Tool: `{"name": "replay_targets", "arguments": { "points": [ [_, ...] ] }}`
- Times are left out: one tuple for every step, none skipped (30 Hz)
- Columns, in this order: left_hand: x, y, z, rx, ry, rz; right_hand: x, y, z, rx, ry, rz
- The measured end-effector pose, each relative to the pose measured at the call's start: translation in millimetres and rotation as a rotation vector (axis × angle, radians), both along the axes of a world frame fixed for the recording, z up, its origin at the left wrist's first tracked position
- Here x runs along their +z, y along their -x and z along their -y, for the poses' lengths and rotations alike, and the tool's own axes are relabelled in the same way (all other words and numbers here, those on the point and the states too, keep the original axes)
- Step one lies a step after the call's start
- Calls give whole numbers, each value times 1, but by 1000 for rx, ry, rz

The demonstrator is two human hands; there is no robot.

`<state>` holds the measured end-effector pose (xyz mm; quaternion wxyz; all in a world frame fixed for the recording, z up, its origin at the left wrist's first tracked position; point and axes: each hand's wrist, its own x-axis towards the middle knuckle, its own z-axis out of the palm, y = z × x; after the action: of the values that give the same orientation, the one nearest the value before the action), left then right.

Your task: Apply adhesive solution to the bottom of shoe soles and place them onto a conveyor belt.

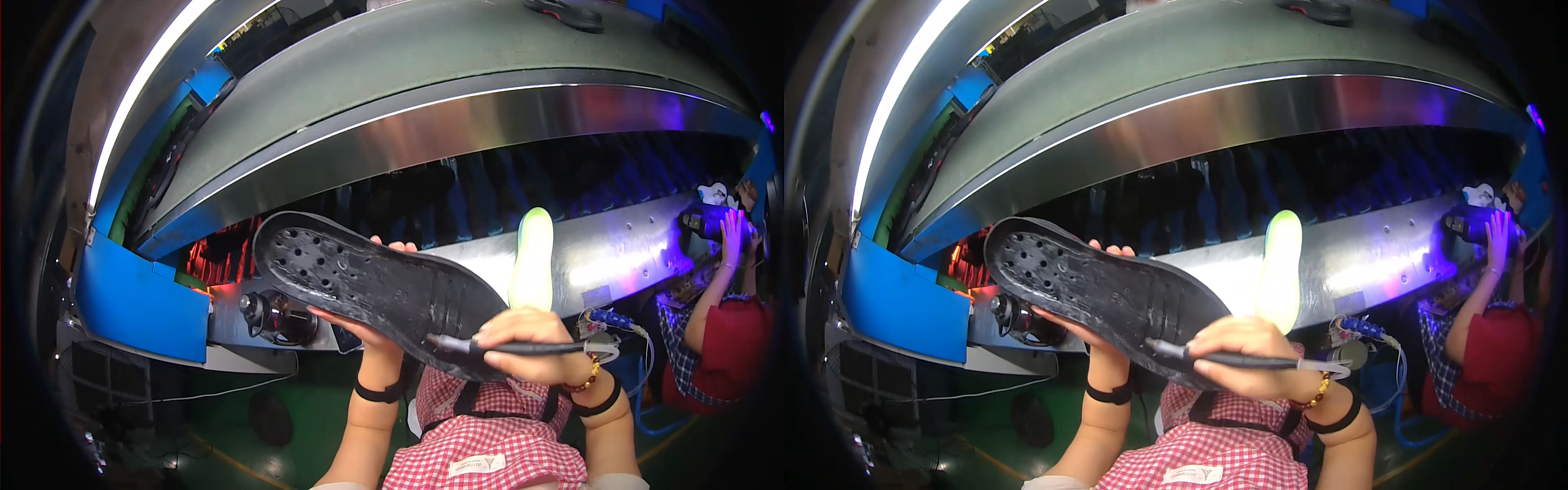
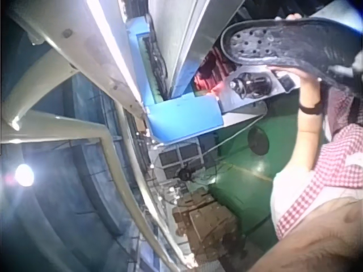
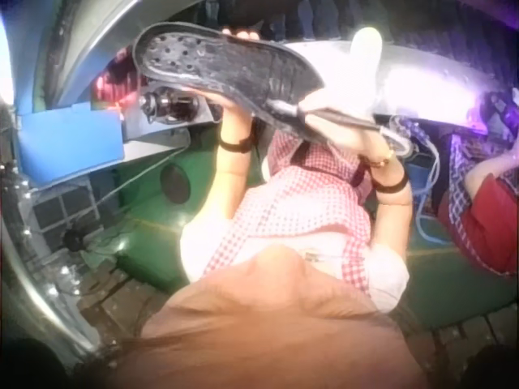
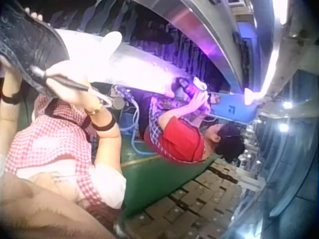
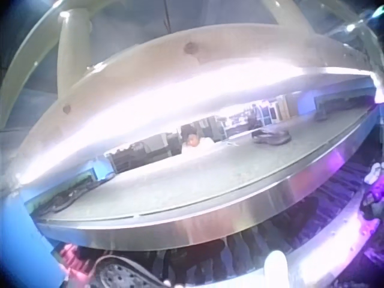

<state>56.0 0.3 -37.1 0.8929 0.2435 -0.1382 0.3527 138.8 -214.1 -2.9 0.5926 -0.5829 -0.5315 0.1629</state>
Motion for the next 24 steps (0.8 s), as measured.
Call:
{"name": "replay_targets", "arguments": {
  "points": [
    [2,0,0,23,-24,-21,0,-4,0,-1,15,30],
    [5,2,0,23,-44,-23,0,-3,1,90,-8,56],
    [8,2,0,19,-34,11,-2,-5,1,155,29,64],
    [10,4,0,23,-27,4,-1,-6,4,250,73,110],
    [13,5,0,28,-19,-7,-2,-8,4,297,14,10],
    [15,5,1,2,-27,26,-2,-8,6,302,3,-165],
    [18,5,0,-7,-41,37,-3,-9,7,318,-60,-330],
    [20,3,0,-17,-73,70,-3,-8,8,210,-44,-395],
    [21,2,0,-19,-110,89,-3,-10,9,24,46,-74],
    [23,2,0,-16,-123,103,-3,-9,10,68,67,-29],
    [25,1,1,-6,-140,101,-4,-11,11,95,104,4],
    [26,0,1,12,-138,84,-4,-13,11,171,113,109],
    [28,0,1,-11,-155,105,-4,-15,11,249,76,33],
    [29,0,2,-23,-155,112,-4,-19,13,296,27,-84],
    [31,1,1,-13,-133,99,-5,-22,14,347,-31,-187],
    [32,1,2,-20,-154,109,-6,-22,15,338,-84,-416],
    [34,2,2,-5,-155,101,-6,-23,17,147,-45,-193],
    [36,3,1,9,-187,80,-8,-22,18,136,27,-101],
    [37,4,1,20,-174,90,-10,-23,19,105,69,-33],
    [38,4,-1,31,-191,89,-10,-21,22,160,54,29],
    [37,4,0,49,-204,69,-13,-20,23,215,99,96],
    [37,4,0,24,-220,100,-13,-21,26,302,119,-29],
    [37,3,0,6,-235,113,-15,-22,27,298,61,-181],
    [37,3,0,13,-197,121,-17,-26,28,319,32,-287]
  ]
}}
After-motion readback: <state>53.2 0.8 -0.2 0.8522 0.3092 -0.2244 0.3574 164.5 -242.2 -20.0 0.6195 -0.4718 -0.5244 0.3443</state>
